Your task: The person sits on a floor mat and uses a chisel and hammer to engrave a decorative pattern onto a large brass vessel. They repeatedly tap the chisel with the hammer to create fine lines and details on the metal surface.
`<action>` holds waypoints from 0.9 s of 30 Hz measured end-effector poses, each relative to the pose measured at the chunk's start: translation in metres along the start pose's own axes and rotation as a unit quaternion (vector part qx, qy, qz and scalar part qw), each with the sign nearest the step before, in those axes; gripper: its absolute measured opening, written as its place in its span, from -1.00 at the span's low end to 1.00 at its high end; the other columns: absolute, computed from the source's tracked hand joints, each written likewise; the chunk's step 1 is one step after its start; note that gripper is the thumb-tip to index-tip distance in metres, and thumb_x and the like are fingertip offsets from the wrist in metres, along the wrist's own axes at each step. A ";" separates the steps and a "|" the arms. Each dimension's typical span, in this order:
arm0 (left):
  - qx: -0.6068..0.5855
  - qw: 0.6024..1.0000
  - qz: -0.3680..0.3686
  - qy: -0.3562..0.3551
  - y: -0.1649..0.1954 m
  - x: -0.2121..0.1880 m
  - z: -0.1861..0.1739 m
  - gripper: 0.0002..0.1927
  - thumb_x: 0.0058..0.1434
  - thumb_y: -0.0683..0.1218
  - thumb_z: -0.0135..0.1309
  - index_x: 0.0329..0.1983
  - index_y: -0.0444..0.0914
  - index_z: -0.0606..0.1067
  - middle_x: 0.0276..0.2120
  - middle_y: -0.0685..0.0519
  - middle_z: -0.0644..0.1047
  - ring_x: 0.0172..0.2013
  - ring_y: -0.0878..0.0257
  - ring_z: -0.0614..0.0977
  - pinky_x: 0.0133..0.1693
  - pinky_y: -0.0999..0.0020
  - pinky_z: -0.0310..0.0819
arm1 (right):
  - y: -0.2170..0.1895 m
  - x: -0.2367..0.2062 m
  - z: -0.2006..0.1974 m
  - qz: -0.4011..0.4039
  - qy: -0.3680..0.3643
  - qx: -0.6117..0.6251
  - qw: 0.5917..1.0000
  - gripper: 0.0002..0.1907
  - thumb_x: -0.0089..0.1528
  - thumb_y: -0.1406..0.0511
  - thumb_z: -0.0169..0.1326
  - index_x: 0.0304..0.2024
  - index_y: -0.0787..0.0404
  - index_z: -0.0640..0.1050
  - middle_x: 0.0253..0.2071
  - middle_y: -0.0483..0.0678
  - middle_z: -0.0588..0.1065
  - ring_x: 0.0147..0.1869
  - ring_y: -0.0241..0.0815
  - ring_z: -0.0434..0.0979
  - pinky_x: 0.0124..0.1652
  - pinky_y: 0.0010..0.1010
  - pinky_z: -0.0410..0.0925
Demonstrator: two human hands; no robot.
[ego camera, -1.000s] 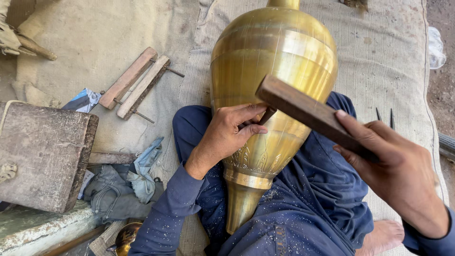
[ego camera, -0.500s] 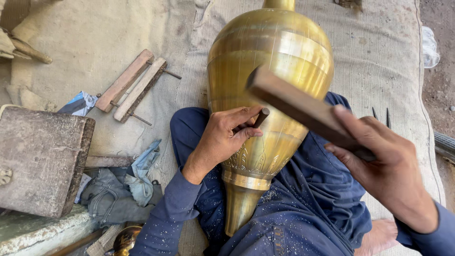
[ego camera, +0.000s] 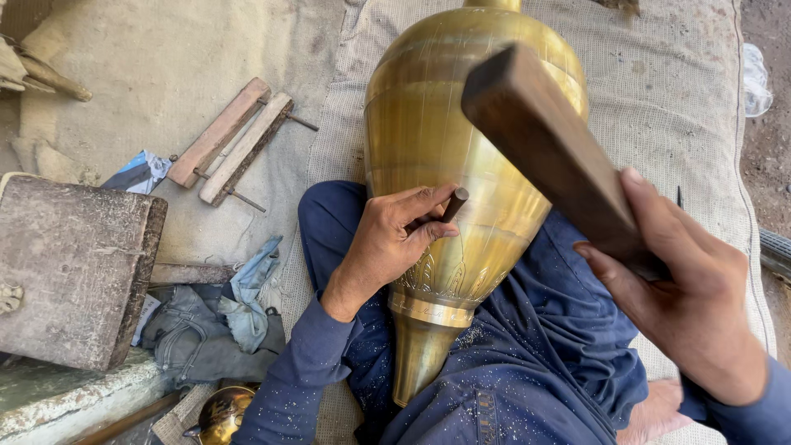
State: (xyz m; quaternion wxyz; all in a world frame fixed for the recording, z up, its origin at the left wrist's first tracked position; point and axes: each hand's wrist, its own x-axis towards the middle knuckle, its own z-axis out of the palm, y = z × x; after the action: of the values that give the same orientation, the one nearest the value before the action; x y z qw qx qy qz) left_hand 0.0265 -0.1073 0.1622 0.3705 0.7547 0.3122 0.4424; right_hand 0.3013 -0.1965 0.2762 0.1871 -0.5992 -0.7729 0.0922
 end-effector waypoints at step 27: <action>0.017 0.998 -0.034 0.049 -0.008 -0.022 0.009 -0.52 0.19 -0.07 0.31 0.17 -0.27 0.54 -0.23 0.03 0.65 -0.29 0.31 0.70 -0.27 0.47 0.67 | -0.009 0.016 -0.002 -0.051 -0.039 -0.049 0.997 -0.25 0.15 0.09 0.20 0.41 -0.09 0.39 -0.33 -0.10 0.52 -0.48 -0.27 0.52 -0.45 -0.36 0.47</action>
State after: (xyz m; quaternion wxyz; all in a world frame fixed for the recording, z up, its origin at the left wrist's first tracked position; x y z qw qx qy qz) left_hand 0.0242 -0.1230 0.1435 0.3565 0.7275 0.3630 0.4603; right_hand 0.2905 -0.1834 0.2843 0.1313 -0.5633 -0.8129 0.0676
